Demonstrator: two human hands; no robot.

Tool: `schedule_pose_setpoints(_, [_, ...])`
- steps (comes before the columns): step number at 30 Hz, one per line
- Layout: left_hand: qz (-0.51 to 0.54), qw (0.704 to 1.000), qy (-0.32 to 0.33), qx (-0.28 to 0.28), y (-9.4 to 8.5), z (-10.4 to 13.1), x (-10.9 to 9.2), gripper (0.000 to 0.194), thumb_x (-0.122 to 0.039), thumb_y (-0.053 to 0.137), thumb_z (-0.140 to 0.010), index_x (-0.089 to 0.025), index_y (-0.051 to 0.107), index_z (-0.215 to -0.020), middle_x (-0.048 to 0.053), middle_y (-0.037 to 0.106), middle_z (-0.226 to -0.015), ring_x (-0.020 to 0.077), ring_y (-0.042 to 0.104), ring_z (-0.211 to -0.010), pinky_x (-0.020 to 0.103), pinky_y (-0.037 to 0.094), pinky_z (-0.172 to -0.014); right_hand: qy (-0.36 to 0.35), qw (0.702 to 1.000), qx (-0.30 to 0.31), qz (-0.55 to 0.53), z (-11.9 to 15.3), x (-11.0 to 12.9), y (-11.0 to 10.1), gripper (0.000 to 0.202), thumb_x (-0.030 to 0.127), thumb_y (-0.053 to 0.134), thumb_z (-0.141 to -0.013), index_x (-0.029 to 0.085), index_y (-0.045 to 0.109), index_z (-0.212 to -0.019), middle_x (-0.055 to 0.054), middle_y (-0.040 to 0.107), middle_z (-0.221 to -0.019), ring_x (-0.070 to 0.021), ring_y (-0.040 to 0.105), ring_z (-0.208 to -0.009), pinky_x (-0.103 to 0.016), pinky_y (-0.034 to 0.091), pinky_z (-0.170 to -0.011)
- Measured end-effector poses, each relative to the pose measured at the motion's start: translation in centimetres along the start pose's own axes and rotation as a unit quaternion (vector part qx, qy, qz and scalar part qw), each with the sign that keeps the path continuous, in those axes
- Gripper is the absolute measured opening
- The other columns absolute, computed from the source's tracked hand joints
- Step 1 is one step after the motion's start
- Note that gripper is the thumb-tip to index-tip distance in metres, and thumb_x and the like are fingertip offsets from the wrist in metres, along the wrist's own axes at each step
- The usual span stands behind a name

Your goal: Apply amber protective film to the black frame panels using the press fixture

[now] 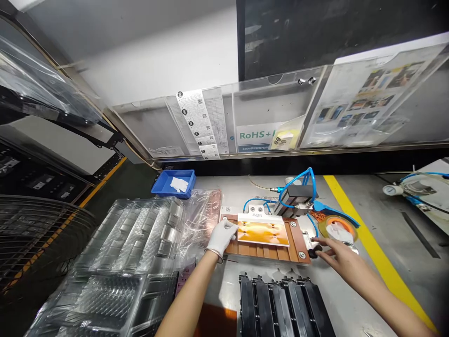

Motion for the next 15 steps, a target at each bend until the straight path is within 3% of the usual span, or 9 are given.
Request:
schedule_pose_setpoints(3, [-0.037,0.998,0.021,-0.048,-1.9,3.4,0.1,0.021,-0.039,0.061,-0.081,-0.019,0.057,-0.078,-0.004,0.058,-0.068,0.0114,0.055,-0.059,0.027,0.044,-0.064,0.025,0.999,-0.039,-0.022,2.9,0.5,-0.9,0.06,0.066,0.05,-0.078,0.024,0.061,-0.119,-0.012,0.067,-0.112,-0.0308,0.068,-0.09,-0.046,0.055,-0.08])
schedule_pose_setpoints(6, [-0.08,0.993,0.028,-0.078,-2.5,9.5,2.2,0.026,-0.043,0.055,-0.083,-0.021,0.06,-0.095,0.0,0.064,-0.084,0.0176,0.06,-0.082,0.032,0.045,-0.082,0.088,0.993,-0.056,-0.055,7.4,-0.3,-1.3,0.064,0.073,0.049,-0.077,0.026,0.063,-0.118,-0.011,0.067,-0.116,-0.0305,0.068,-0.093,-0.041,0.058,-0.072])
schedule_pose_setpoints(8, [-0.104,0.993,-0.006,-0.049,-1.3,13.9,4.8,0.045,-0.044,0.06,-0.079,-0.021,0.059,-0.118,0.004,0.067,-0.091,0.0223,0.063,-0.085,0.037,0.046,-0.084,0.121,0.988,-0.051,-0.078,10.5,-1.1,-0.7,0.065,0.075,0.051,-0.074,0.026,0.067,-0.114,-0.011,0.069,-0.113,-0.0311,0.069,-0.092,-0.039,0.059,-0.067])
schedule_pose_setpoints(10, [-0.153,0.986,-0.057,0.039,1.1,17.4,7.6,0.074,-0.034,0.065,-0.071,-0.028,0.042,-0.141,0.009,0.063,-0.125,0.0274,0.062,-0.107,0.039,0.045,-0.093,0.143,0.983,-0.038,-0.107,13.0,-1.7,0.4,0.065,0.075,0.053,-0.071,0.025,0.071,-0.108,-0.012,0.071,-0.111,-0.0316,0.069,-0.092,-0.038,0.06,-0.067])
schedule_pose_setpoints(12, [-0.185,0.977,-0.081,0.068,2.9,19.3,9.5,0.076,-0.028,0.061,-0.07,-0.029,0.04,-0.143,0.009,0.055,-0.14,0.03,0.06,-0.116,0.041,0.045,-0.097,0.161,0.978,-0.018,-0.129,14.7,-2.0,1.7,0.065,0.076,0.053,-0.07,0.025,0.072,-0.105,-0.012,0.071,-0.112,-0.032,0.069,-0.095,-0.038,0.061,-0.068])
schedule_pose_setpoints(15, [-0.231,0.968,-0.082,0.056,3.7,19.4,10.2,0.058,-0.027,0.056,-0.072,-0.026,0.052,-0.13,0.01,0.068,-0.12,0.0336,0.067,-0.103,0.045,0.048,-0.089,0.161,0.976,0.029,-0.141,15.9,-1.9,3.3,0.064,0.076,0.051,-0.073,0.026,0.073,-0.108,-0.01,0.07,-0.117,-0.0311,0.067,-0.103,-0.037,0.06,-0.077])
Point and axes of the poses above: each hand's wrist, its own z-axis away from the middle knuckle, its own y-axis out of the palm, x = y × z, the point moved 4 cm from there along -z, towards the middle knuckle
